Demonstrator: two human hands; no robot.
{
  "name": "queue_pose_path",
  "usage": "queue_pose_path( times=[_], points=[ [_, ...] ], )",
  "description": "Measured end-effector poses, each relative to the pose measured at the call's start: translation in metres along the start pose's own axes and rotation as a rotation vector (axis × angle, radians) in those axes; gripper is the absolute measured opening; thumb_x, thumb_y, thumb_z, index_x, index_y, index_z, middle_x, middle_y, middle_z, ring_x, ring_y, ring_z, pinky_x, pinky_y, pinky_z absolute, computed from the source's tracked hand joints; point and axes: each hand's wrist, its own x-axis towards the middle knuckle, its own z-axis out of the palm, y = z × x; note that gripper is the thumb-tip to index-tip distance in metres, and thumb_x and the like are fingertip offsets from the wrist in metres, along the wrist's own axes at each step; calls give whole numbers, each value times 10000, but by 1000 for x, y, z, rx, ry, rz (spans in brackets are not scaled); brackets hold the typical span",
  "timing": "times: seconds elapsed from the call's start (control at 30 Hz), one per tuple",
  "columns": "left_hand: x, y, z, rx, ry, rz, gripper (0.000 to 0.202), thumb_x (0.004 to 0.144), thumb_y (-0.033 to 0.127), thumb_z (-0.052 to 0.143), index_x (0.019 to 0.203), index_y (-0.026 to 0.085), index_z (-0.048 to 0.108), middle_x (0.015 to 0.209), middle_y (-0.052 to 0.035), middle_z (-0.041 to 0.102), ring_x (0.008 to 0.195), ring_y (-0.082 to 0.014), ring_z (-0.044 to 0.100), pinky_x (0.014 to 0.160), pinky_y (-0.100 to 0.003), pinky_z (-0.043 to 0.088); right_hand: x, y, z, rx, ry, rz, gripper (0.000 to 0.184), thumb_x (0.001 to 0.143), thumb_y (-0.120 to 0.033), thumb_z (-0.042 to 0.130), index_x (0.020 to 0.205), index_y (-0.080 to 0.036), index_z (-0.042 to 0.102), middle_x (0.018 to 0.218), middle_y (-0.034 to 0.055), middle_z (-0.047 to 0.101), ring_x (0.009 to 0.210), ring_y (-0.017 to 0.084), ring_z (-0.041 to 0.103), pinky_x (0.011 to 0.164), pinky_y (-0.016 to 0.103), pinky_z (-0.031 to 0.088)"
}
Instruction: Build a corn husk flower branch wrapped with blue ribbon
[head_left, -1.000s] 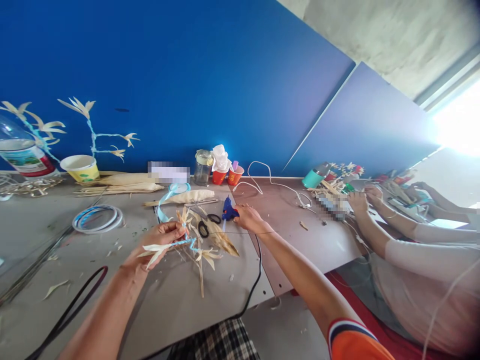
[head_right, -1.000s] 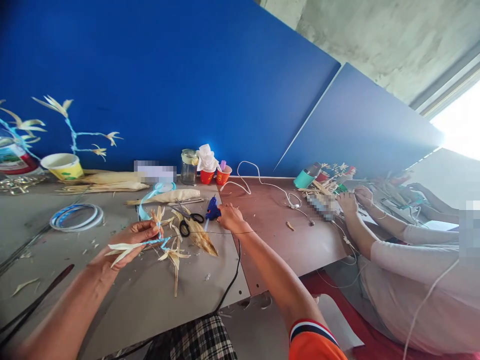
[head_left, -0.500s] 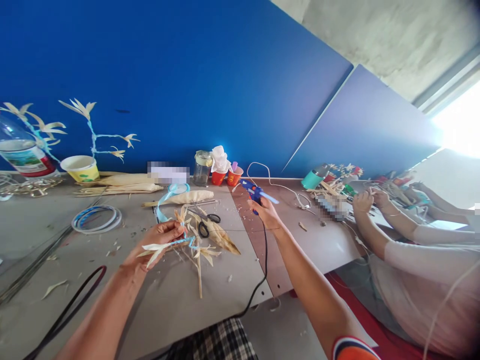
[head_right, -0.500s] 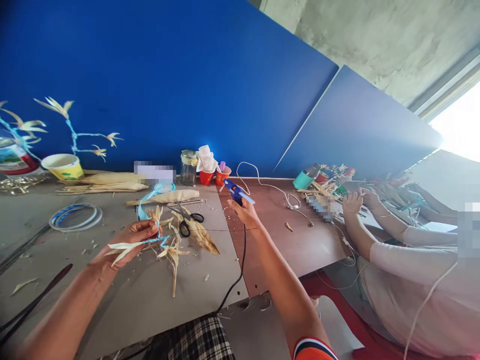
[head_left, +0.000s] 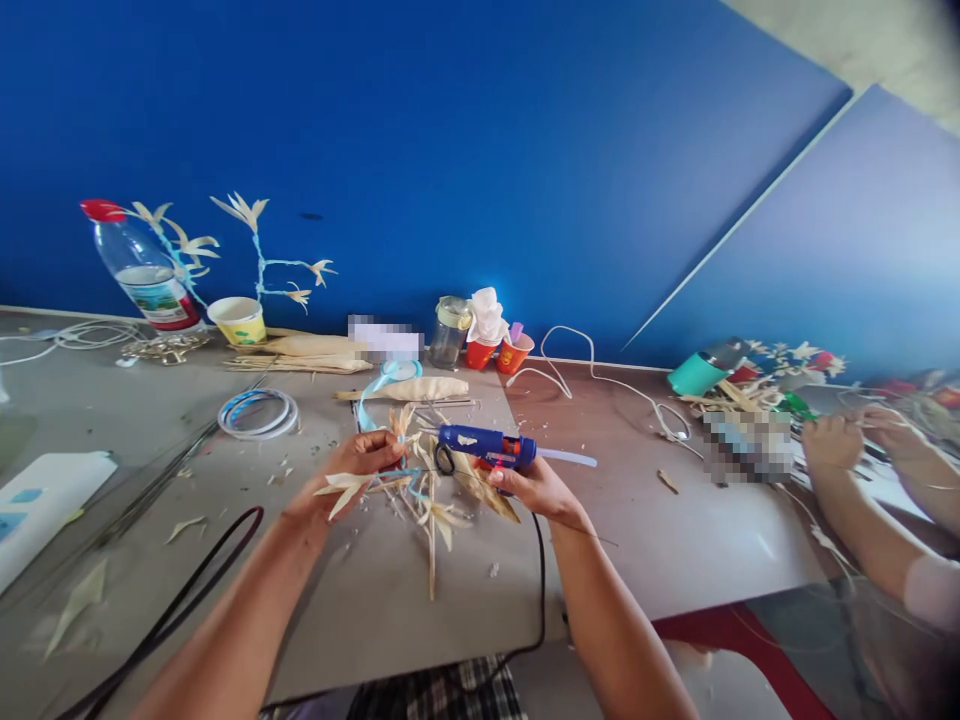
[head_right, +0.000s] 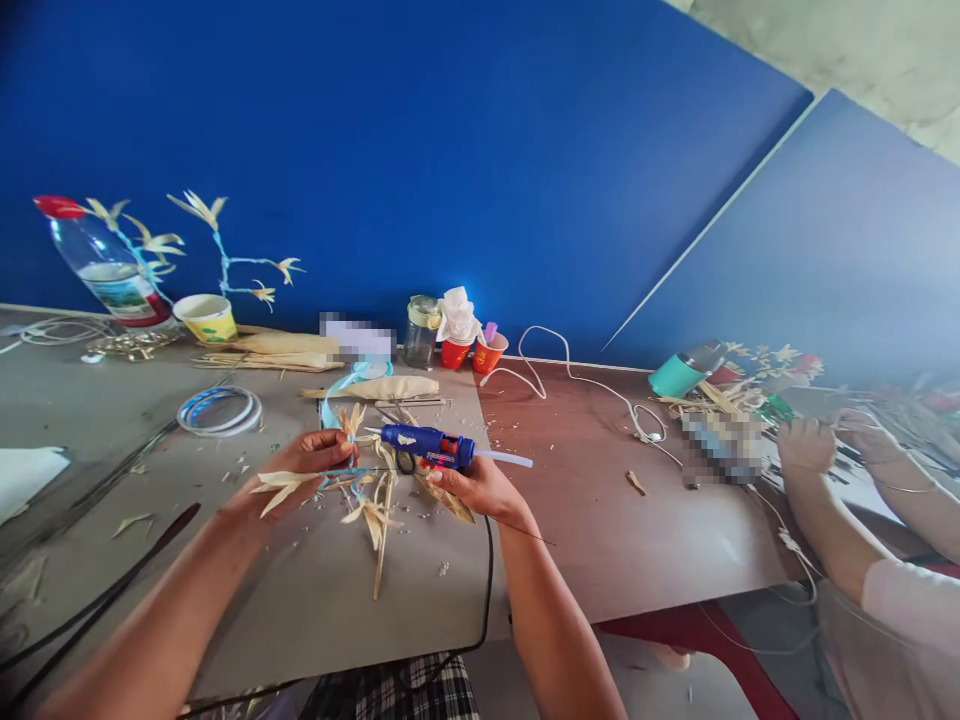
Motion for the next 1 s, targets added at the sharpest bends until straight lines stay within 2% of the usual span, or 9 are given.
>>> queue_pose_path(
  times=[0.2,0.47,0.63,1.0],
  points=[
    [-1,-2,2,47,28,16,228,671,359,754,593,179,638,627,-31,593,566,-134,486,548,-267,345,-3,-5,-1,-194,-119,-90,517,740,-630,604,971,-167,587,828,55,597,705,169,516,631,284,425],
    [3,-6,0,28,42,-52,290,606,380,803,609,147,631,609,-19,610,578,-123,540,594,-247,394,-3,-9,4,-370,-175,-199,571,744,-744,481,833,-184,545,785,39,503,683,161,440,612,277,398],
    [5,-7,-2,24,32,-82,302,578,390,819,626,144,650,630,-21,619,599,-130,557,621,-254,423,-1,-4,6,-462,-182,-275,556,775,-740,429,795,-189,503,798,42,495,710,166,444,659,291,402],
    [4,-7,-1,20,15,-98,313,592,403,814,641,142,648,633,-15,628,597,-109,545,615,-227,405,-1,-4,8,-522,-201,-305,528,803,-714,416,801,-192,493,806,46,519,725,171,457,704,311,410]
  ],
)
